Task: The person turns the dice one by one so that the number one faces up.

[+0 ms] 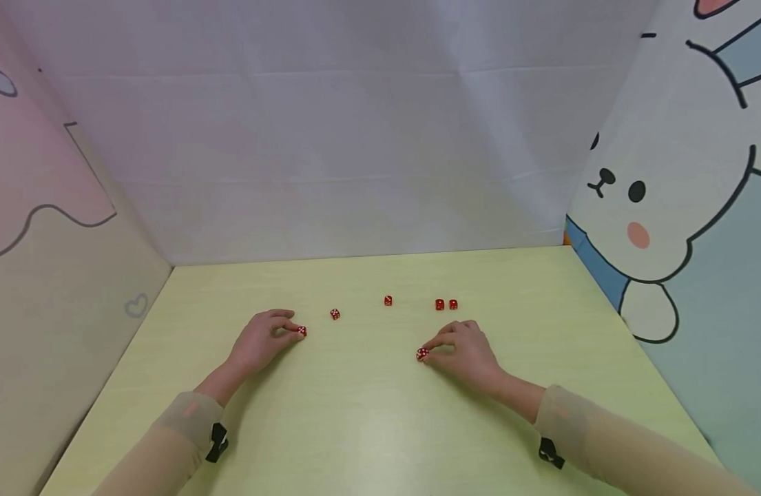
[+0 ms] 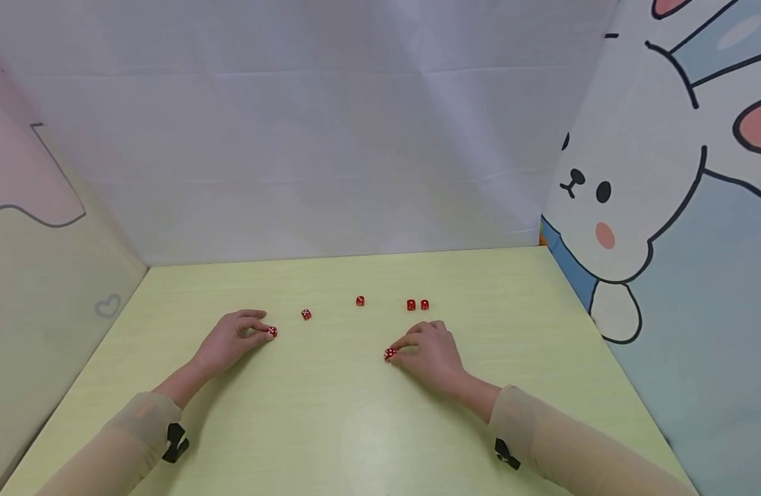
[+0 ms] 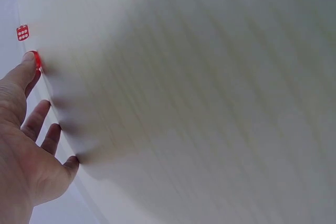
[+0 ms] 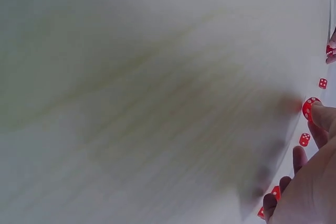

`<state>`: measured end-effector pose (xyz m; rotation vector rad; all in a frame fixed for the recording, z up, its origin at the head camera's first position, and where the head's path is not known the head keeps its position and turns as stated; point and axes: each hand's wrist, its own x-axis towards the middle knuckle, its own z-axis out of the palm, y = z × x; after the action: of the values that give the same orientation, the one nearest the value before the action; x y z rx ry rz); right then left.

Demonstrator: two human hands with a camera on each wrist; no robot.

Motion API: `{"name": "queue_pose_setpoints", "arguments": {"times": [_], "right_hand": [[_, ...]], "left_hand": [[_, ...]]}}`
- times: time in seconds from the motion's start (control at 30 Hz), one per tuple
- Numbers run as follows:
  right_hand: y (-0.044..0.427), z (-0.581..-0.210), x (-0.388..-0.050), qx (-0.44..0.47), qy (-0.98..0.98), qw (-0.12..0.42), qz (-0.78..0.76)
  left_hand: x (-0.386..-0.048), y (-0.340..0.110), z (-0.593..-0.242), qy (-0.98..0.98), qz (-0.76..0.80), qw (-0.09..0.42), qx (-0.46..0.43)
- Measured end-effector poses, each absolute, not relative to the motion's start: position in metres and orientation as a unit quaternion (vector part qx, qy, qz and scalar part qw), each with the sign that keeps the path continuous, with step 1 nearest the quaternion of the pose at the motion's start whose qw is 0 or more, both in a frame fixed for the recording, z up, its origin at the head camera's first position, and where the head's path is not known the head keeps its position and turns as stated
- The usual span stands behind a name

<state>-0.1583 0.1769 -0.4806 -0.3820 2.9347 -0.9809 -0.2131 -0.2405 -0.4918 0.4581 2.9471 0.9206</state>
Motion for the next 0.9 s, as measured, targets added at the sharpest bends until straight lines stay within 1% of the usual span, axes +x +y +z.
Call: {"name": "queue_pose_setpoints", "arguments": {"times": [0.33,0.9], "right_hand": [[0.1723,-0.4832,-0.1565,-0.099,0.939,0.022,-0.329],[0.1693,-0.4847,-0.1565,-0.110,0.937,0.014,-0.332]], "left_hand": [[-0.2140,-0.2414,-0.4941,0.944,0.298,0.011,0.143],[-0.2143,-0.2405,-0.4959,0.943,0.303,0.017,0.137]]}}
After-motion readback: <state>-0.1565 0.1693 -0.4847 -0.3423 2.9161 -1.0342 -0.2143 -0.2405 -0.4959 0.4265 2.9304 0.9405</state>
